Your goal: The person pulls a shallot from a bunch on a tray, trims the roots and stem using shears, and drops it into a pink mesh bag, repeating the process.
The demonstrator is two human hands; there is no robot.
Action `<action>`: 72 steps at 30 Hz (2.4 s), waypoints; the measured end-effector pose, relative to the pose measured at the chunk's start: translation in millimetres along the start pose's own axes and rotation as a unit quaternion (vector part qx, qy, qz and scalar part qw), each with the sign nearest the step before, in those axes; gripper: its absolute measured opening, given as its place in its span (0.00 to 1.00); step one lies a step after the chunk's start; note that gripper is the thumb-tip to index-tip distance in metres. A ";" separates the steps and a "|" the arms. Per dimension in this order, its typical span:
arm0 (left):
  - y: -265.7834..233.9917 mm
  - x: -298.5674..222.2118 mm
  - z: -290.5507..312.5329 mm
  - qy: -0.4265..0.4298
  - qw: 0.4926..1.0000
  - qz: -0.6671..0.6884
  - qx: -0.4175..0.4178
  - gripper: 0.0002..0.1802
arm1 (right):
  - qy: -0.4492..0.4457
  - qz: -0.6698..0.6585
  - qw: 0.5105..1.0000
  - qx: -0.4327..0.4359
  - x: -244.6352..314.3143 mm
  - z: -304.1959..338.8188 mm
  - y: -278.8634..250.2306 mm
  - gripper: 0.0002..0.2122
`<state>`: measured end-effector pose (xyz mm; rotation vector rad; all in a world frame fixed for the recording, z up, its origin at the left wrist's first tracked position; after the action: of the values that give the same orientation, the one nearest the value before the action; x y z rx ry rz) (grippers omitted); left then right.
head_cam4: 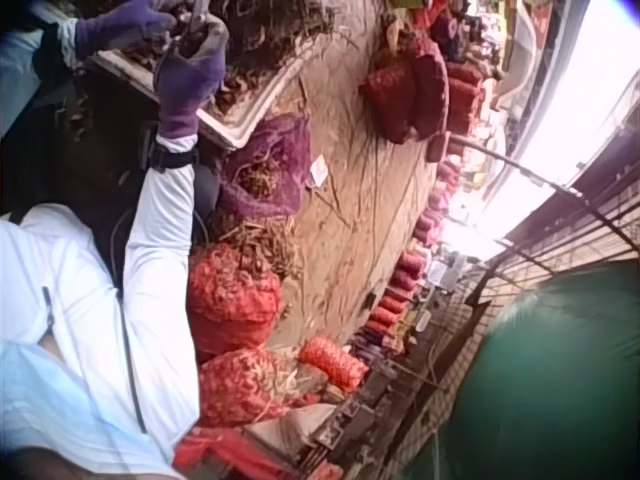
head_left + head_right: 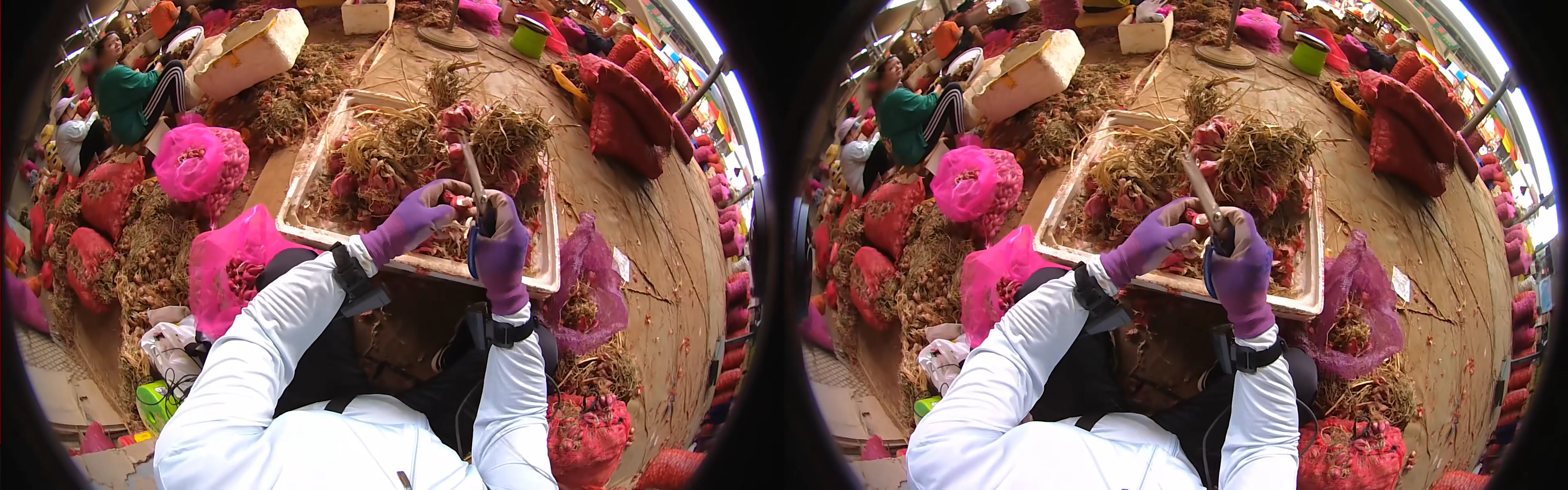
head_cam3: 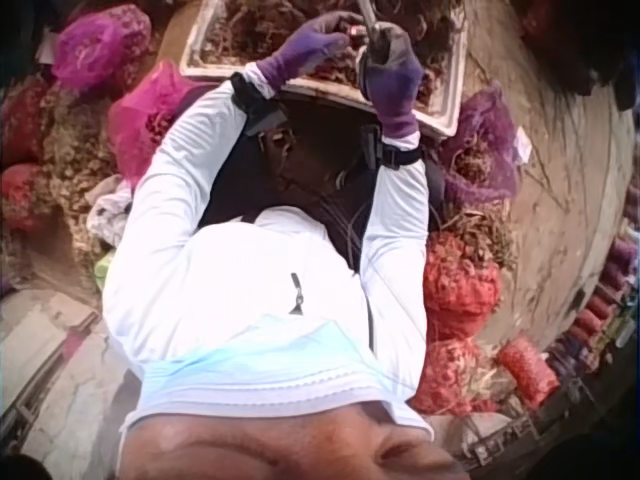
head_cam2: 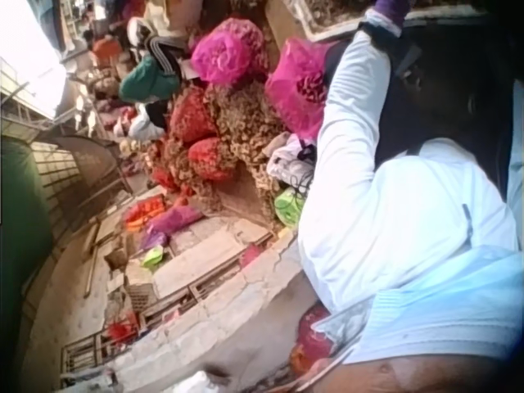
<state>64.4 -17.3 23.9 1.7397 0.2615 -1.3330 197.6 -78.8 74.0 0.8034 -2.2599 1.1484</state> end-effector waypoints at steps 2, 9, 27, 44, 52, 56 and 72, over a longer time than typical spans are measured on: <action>-9.6 18.1 2.8 -0.034 0.982 0.183 -0.030 0.25 | -0.048 0.023 0.999 0.002 8.8 -3.6 -4.1 0.16; -22.9 33.4 -2.1 -0.141 0.959 0.229 0.091 0.21 | 0.054 -0.234 0.961 0.135 -4.5 -0.4 -2.1 0.15; 17.2 1.4 9.7 0.374 0.887 -0.261 -0.076 0.23 | 0.279 -0.367 0.886 -0.041 -33.1 12.4 31.9 0.14; 15.1 5.1 -1.1 -0.021 0.973 0.210 0.098 0.30 | 0.257 -0.378 0.887 0.058 -45.2 6.4 3.6 0.20; 14.5 -13.6 2.2 0.071 0.962 0.225 0.136 0.29 | 0.289 -0.503 0.812 0.067 -37.8 1.7 3.4 0.21; 12.8 -19.7 1.6 0.104 0.974 0.171 0.105 0.34 | 0.239 -0.438 0.865 0.061 -34.9 0.8 5.6 0.21; 28.4 -15.8 10.8 0.352 0.880 -0.311 0.063 0.38 | 0.248 -0.379 0.891 0.030 -31.2 7.8 9.3 0.19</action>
<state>68.9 -36.3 52.0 2.3166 1.2570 -1.0762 212.3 -72.0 44.8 1.1227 -1.2977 0.8940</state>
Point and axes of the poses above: each hand's wrist, its own z-axis away from the middle knuckle, its own y-axis out of the palm, x = y × z, the point moved 4 cm from there along -z, towards the middle knuckle, and after that the axes turned 15 degrees about z, right-handed, at the moved point
